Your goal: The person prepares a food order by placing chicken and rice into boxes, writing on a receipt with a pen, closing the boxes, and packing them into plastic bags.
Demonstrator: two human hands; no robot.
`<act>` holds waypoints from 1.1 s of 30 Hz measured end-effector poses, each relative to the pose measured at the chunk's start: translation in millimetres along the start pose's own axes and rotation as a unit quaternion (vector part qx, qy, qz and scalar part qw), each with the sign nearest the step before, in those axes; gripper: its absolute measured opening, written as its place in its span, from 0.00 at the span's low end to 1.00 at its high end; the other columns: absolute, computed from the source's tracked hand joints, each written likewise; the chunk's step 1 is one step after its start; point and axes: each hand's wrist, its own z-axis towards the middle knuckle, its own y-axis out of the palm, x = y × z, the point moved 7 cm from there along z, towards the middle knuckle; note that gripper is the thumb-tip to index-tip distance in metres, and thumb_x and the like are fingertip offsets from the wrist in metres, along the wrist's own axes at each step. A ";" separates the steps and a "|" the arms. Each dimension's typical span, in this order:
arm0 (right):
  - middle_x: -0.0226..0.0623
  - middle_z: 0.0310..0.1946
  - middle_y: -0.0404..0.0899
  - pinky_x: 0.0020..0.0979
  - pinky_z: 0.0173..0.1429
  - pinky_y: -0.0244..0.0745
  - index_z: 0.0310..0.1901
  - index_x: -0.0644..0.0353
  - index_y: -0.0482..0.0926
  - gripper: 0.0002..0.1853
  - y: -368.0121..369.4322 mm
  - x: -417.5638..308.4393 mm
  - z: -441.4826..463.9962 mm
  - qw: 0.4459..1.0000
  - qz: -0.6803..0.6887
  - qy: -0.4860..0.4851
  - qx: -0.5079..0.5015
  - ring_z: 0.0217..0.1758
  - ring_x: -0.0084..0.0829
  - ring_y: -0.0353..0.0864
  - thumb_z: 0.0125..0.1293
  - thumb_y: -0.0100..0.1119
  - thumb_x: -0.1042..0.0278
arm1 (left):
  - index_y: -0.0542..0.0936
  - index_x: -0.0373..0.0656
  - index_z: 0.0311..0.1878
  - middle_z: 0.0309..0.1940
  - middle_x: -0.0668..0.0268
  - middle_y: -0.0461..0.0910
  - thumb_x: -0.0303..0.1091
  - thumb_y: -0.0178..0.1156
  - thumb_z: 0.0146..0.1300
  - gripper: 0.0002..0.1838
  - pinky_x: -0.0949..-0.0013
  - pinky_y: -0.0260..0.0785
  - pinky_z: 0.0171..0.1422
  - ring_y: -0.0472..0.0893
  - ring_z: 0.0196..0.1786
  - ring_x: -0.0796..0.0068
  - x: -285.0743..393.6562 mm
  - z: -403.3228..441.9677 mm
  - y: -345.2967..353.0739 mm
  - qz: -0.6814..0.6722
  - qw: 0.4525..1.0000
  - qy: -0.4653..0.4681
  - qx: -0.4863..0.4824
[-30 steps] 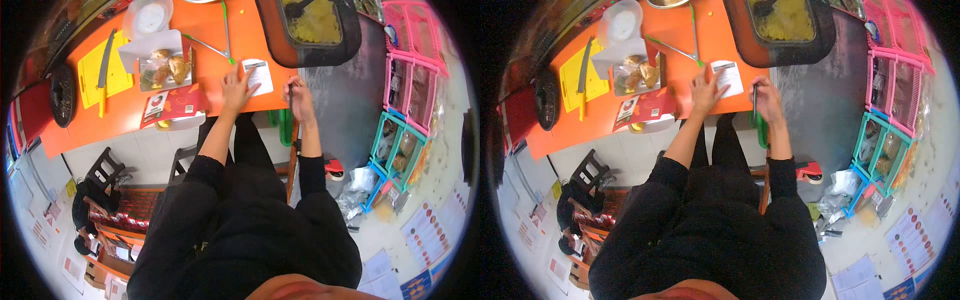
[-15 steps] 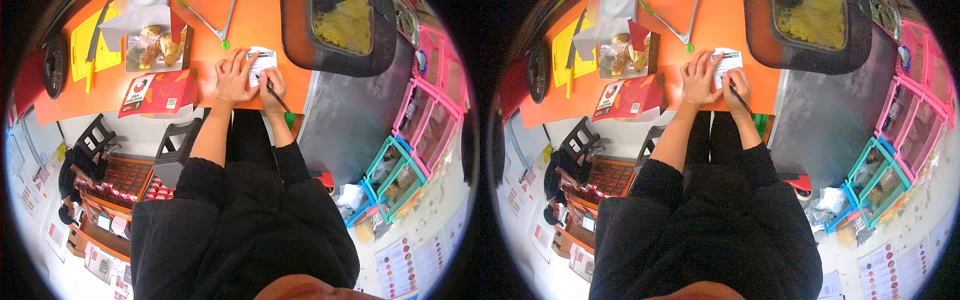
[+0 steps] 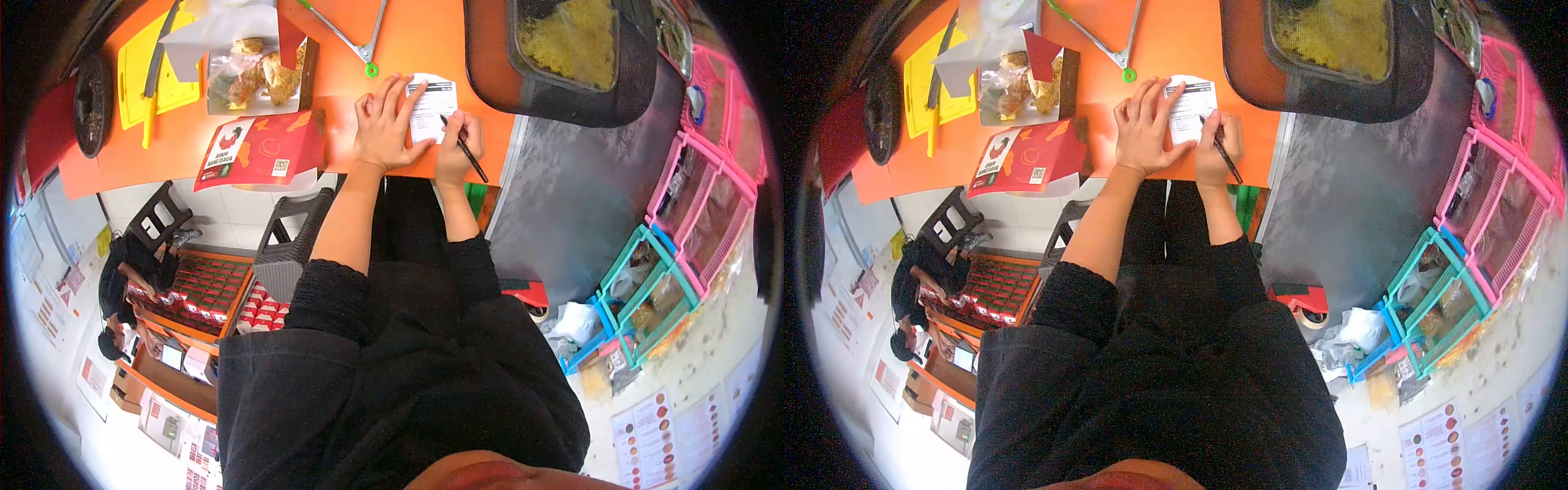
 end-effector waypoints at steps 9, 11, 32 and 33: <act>0.35 0.24 0.75 0.26 0.29 0.67 0.32 0.65 0.76 0.07 3.3 -8.9 2.5 0.999 -0.029 -0.016 -0.033 0.25 0.22 0.73 0.69 0.55 0.74 | 0.63 0.59 0.74 0.72 0.64 0.61 0.62 0.63 0.45 0.49 0.51 0.51 0.64 0.57 0.75 0.65 -1.5 -0.3 1.5 0.019 1.000 0.005 -0.006; 0.33 0.24 0.74 0.26 0.29 0.66 0.30 0.65 0.76 0.08 6.0 -14.8 -0.9 0.998 -0.017 -0.041 -0.041 0.24 0.21 0.71 0.69 0.55 0.74 | 0.63 0.59 0.74 0.72 0.64 0.61 0.62 0.63 0.45 0.49 0.51 0.51 0.64 0.57 0.75 0.65 -0.8 -0.6 1.4 0.017 1.000 0.007 0.001; 0.40 0.50 0.75 0.33 0.56 0.74 0.45 0.63 0.80 0.08 -8.0 -22.1 18.0 0.972 -0.128 -0.147 -0.134 0.53 0.35 0.76 0.65 0.58 0.77 | 0.61 0.58 0.75 0.73 0.63 0.59 0.62 0.63 0.46 0.51 0.48 0.51 0.65 0.56 0.76 0.62 -1.2 -2.0 0.3 0.011 1.000 0.014 0.000; 0.40 0.52 0.75 0.35 0.59 0.73 0.48 0.62 0.80 0.11 -4.7 -21.4 18.4 0.952 -0.170 -0.186 -0.174 0.56 0.37 0.76 0.64 0.58 0.77 | 0.61 0.58 0.75 0.74 0.63 0.58 0.62 0.63 0.46 0.51 0.48 0.52 0.64 0.56 0.76 0.63 -1.3 -3.4 -1.1 0.015 1.000 0.015 0.003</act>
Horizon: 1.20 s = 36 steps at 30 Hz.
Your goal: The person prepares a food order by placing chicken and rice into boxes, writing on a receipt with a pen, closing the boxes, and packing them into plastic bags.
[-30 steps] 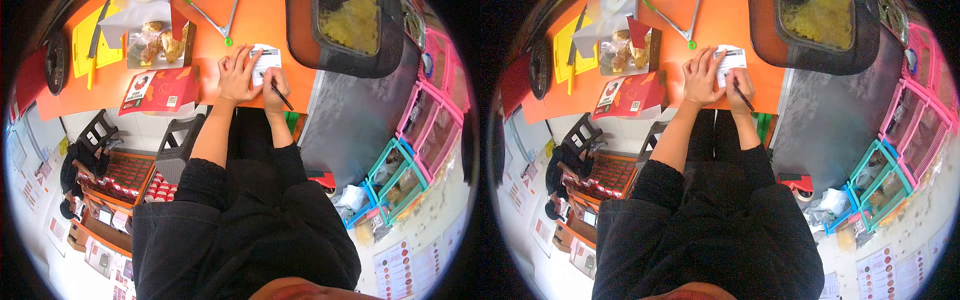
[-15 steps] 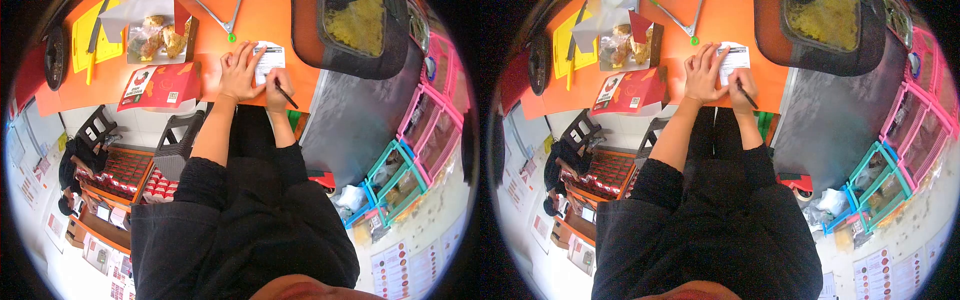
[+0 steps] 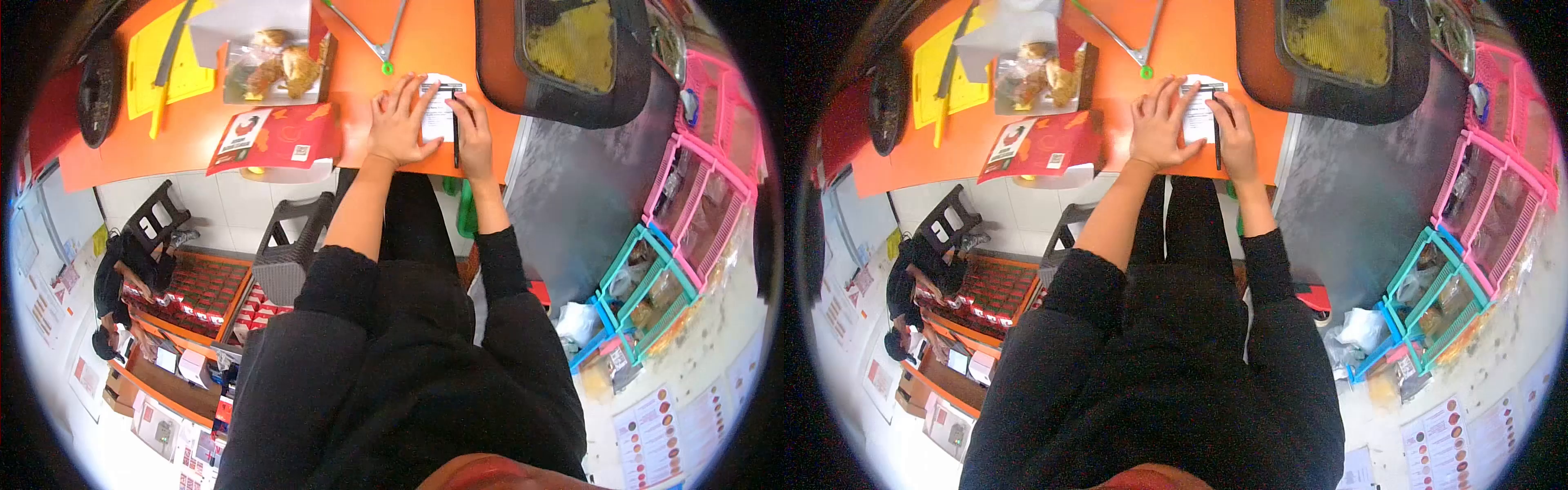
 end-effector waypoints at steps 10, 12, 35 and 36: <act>0.48 0.59 0.70 0.41 0.70 0.65 0.64 0.61 0.69 0.32 -7.3 -74.8 2.7 0.981 0.108 0.153 0.054 0.67 0.47 0.67 0.53 0.51 0.86 | 0.65 0.46 0.69 0.64 0.50 0.66 0.30 0.62 0.55 0.35 0.51 0.66 0.62 0.68 0.66 0.47 -17.3 -71.7 -44.2 -0.310 0.948 -0.027 0.069; 0.48 0.62 0.68 0.41 0.70 0.64 0.68 0.62 0.63 0.37 16.8 -117.2 -14.7 0.977 0.165 0.132 0.040 0.70 0.48 0.65 0.52 0.54 0.85 | 0.67 0.41 0.64 0.57 0.47 0.70 0.24 0.60 0.53 0.32 0.53 0.66 0.62 0.70 0.63 0.44 -33.5 -142.6 -86.6 -0.281 0.956 -0.026 0.080; 0.50 0.70 0.56 0.47 0.71 0.63 0.65 0.51 0.71 0.33 98.3 -184.3 -24.7 0.990 0.068 0.081 -0.093 0.75 0.49 0.56 0.57 0.71 0.65 | 0.64 0.43 0.72 0.64 0.45 0.66 0.31 0.71 0.50 0.43 0.47 0.60 0.71 0.64 0.70 0.48 -235.5 -155.3 -164.2 -0.144 0.988 -0.020 0.055; 0.51 0.70 0.55 0.51 0.70 0.62 0.66 0.51 0.70 0.37 104.4 -181.8 -20.3 0.995 -0.013 0.001 -0.100 0.76 0.51 0.54 0.54 0.74 0.60 | 0.64 0.44 0.72 0.67 0.45 0.62 0.31 0.72 0.48 0.45 0.45 0.56 0.74 0.59 0.73 0.47 -223.1 -150.4 -164.8 -0.058 0.997 0.041 0.018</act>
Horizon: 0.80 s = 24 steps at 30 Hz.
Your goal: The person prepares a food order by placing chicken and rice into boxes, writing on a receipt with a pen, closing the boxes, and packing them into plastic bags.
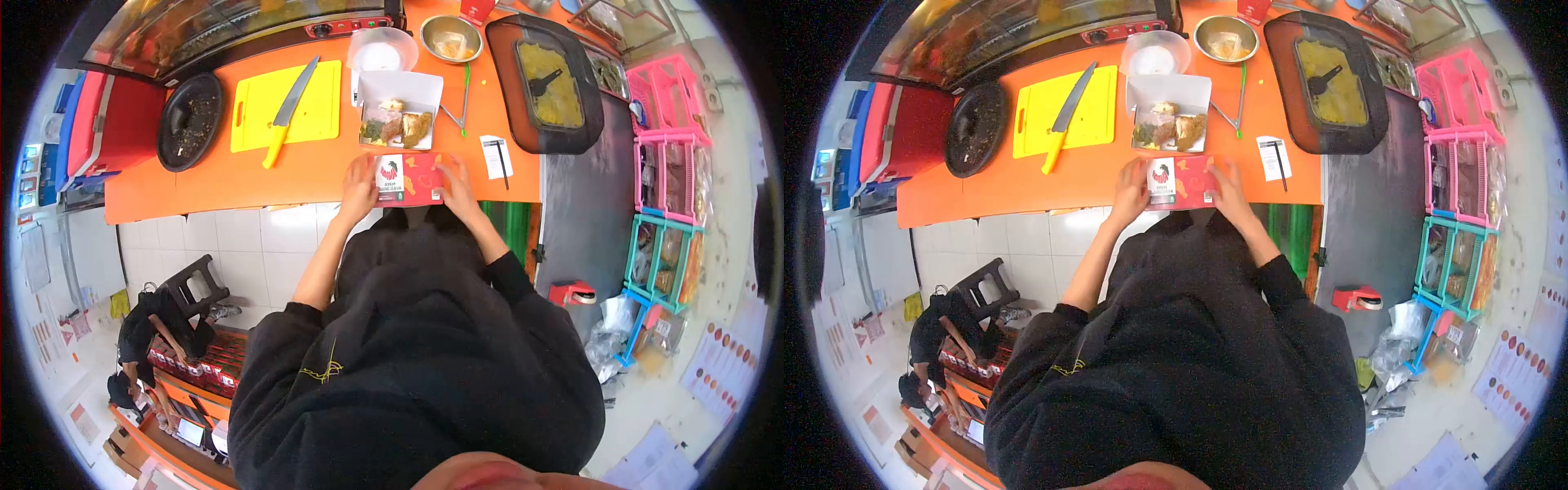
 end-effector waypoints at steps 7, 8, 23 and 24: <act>0.60 0.74 0.47 0.64 0.66 0.60 0.78 0.42 0.44 0.73 11.5 -68.8 24.8 0.896 -0.348 0.008 -0.276 0.78 0.56 0.47 0.30 0.82 0.42 | 0.51 0.54 0.78 0.75 0.49 0.49 0.48 0.81 0.31 0.68 0.41 0.44 0.79 0.48 0.78 0.46 47.9 17.0 -8.7 0.087 0.981 0.083 -0.153; 0.61 0.74 0.46 0.64 0.66 0.61 0.78 0.42 0.42 0.72 13.8 -67.5 23.6 0.903 -0.341 0.007 -0.261 0.78 0.57 0.47 0.31 0.81 0.42 | 0.51 0.54 0.78 0.76 0.49 0.48 0.49 0.80 0.32 0.67 0.41 0.44 0.78 0.48 0.78 0.46 46.2 15.5 -5.9 0.084 0.982 0.090 -0.145; 0.58 0.75 0.42 0.70 0.64 0.57 0.78 0.34 0.41 0.68 17.5 -55.3 12.8 0.944 -0.237 -0.012 -0.231 0.79 0.60 0.41 0.37 0.77 0.36 | 0.47 0.65 0.79 0.78 0.42 0.35 0.72 0.58 0.50 0.55 0.37 0.38 0.78 0.36 0.80 0.40 63.8 9.6 -10.1 0.168 0.958 0.108 -0.207; 0.57 0.75 0.43 0.69 0.62 0.58 0.78 0.34 0.42 0.69 18.0 -54.3 12.5 0.942 -0.241 -0.016 -0.232 0.79 0.60 0.41 0.36 0.76 0.34 | 0.48 0.65 0.79 0.78 0.42 0.35 0.75 0.55 0.50 0.55 0.36 0.37 0.77 0.35 0.80 0.40 61.9 10.8 -9.6 0.179 0.957 0.112 -0.201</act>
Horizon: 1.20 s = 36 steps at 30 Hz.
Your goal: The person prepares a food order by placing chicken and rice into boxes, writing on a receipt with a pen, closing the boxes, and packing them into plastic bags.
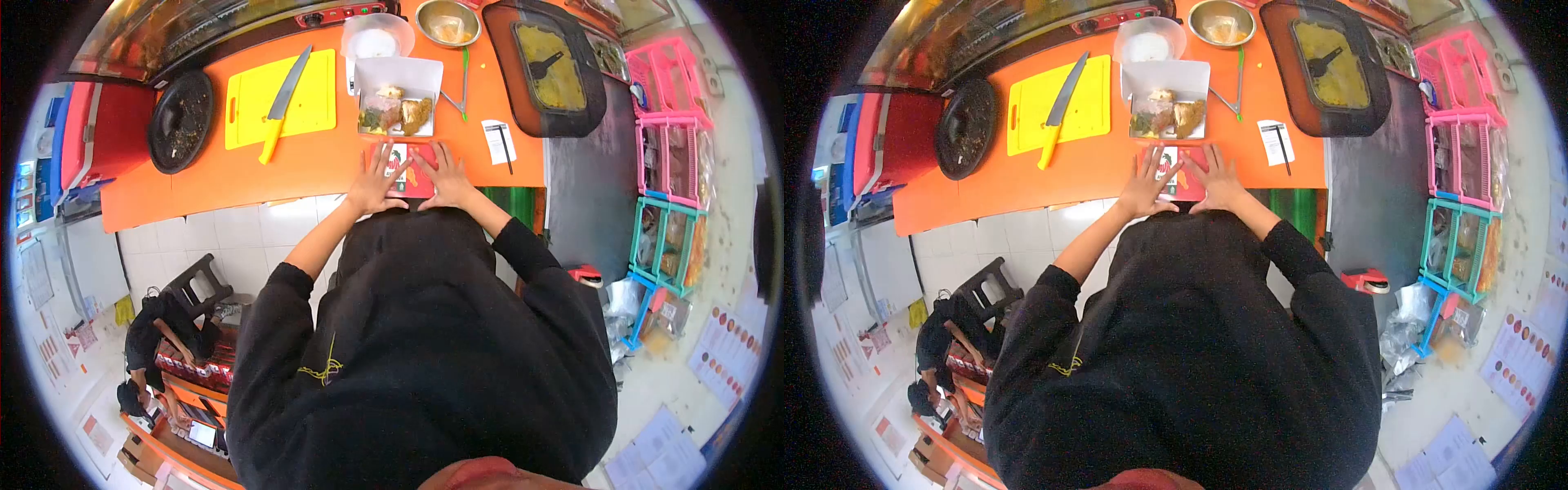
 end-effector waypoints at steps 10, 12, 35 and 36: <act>0.60 0.75 0.44 0.63 0.63 0.64 0.78 0.48 0.44 0.64 27.9 -6.5 5.6 0.982 -0.139 0.018 0.130 0.77 0.61 0.49 0.44 0.71 0.35 | 0.50 0.76 0.77 0.78 0.44 0.38 0.64 0.61 0.52 0.50 0.36 0.43 0.76 0.39 0.80 0.43 -9.9 9.4 40.6 0.055 0.995 0.007 0.081; 0.60 0.75 0.44 0.60 0.65 0.65 0.78 0.48 0.44 0.62 35.5 -3.5 8.1 0.982 -0.147 0.025 0.114 0.76 0.61 0.49 0.47 0.69 0.36 | 0.50 0.77 0.77 0.78 0.45 0.38 0.62 0.63 0.52 0.49 0.36 0.45 0.76 0.40 0.80 0.43 -11.7 10.7 42.7 0.072 0.994 0.005 0.082; 0.45 0.74 0.54 0.49 0.74 0.57 0.75 0.45 0.58 0.45 -11.1 18.0 -55.3 0.945 0.218 -0.016 0.245 0.75 0.51 0.57 0.58 0.65 0.45 | 0.45 0.61 0.79 0.70 0.49 0.55 0.47 0.78 0.40 0.66 0.46 0.70 0.64 0.58 0.71 0.40 0.3 42.0 2.9 -0.123 0.991 0.040 0.033; 0.44 0.64 0.70 0.46 0.66 0.66 0.67 0.50 0.71 0.30 -23.1 31.9 -83.0 0.925 0.251 0.073 0.275 0.65 0.46 0.70 0.66 0.57 0.47 | 0.45 0.61 0.79 0.70 0.49 0.55 0.45 0.78 0.39 0.66 0.47 0.72 0.61 0.58 0.71 0.39 -2.9 45.8 8.5 -0.106 0.994 0.031 0.003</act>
